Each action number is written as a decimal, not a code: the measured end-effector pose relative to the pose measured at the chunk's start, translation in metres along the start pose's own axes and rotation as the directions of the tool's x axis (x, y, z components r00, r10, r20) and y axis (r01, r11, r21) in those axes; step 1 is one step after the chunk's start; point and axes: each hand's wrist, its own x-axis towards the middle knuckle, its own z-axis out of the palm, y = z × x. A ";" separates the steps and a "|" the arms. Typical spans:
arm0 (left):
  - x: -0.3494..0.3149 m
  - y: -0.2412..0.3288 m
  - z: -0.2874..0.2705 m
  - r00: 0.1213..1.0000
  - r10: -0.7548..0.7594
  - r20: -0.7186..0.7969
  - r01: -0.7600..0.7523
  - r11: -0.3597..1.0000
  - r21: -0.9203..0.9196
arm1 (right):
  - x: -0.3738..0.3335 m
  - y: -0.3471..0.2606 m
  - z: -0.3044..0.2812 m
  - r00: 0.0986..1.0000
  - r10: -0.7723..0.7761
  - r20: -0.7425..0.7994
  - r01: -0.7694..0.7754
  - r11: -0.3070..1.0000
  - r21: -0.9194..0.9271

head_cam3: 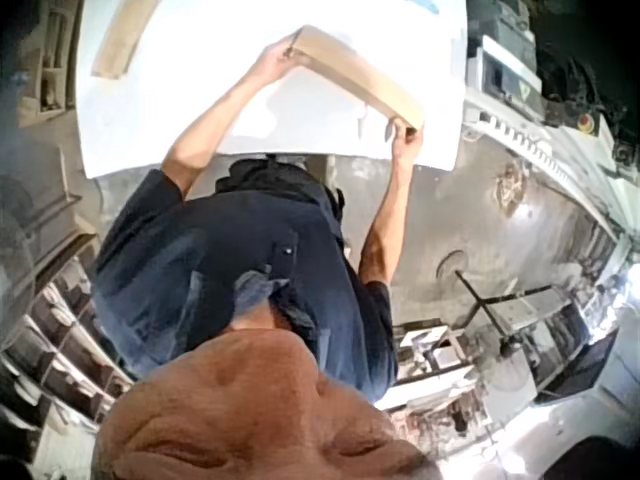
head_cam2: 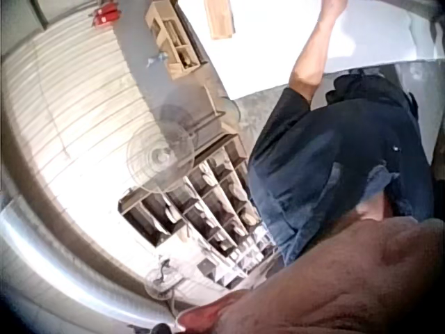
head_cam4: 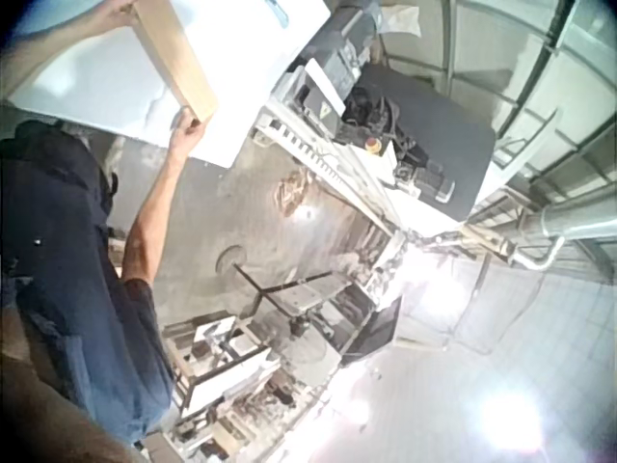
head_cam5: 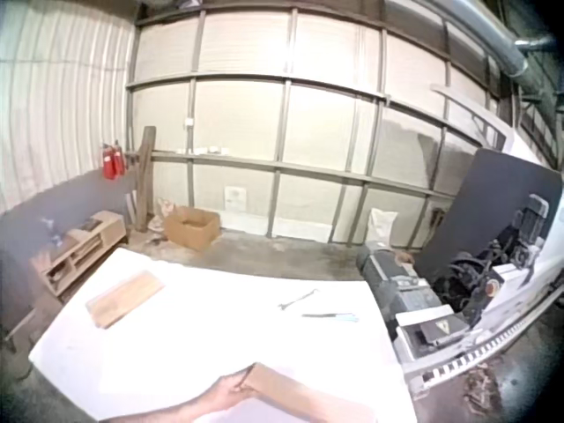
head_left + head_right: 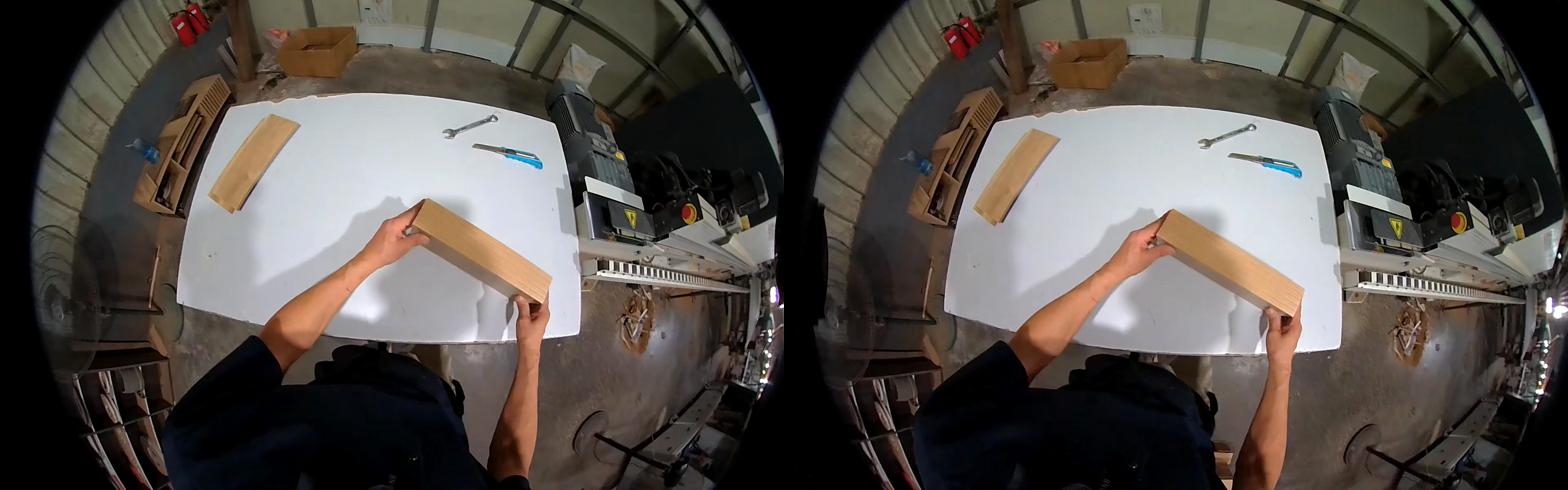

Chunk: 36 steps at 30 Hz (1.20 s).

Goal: The person picks up wood blocks from a table and places them onto a large stack of wood on the floor, arranging them into specific positions.

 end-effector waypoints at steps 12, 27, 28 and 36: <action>0.003 -0.029 0.000 1.000 -0.001 -0.019 -0.002 0.986 -0.167 | 0.018 0.008 0.001 0.999 -0.050 0.020 0.050 0.999 -0.018; -0.008 -0.018 0.013 0.999 -0.014 -0.049 0.004 0.978 -0.207 | 0.004 0.025 -0.028 0.995 -0.097 -0.036 0.092 0.989 -0.115; -0.014 -0.027 0.009 0.997 -0.044 -0.059 0.032 0.982 -0.188 | 0.002 0.021 -0.024 0.995 -0.095 -0.013 0.093 0.986 -0.138; -0.002 0.001 0.010 0.995 -0.097 0.012 0.098 0.982 -0.159 | -0.025 0.006 -0.023 0.990 0.015 -0.140 -0.022 0.999 -0.048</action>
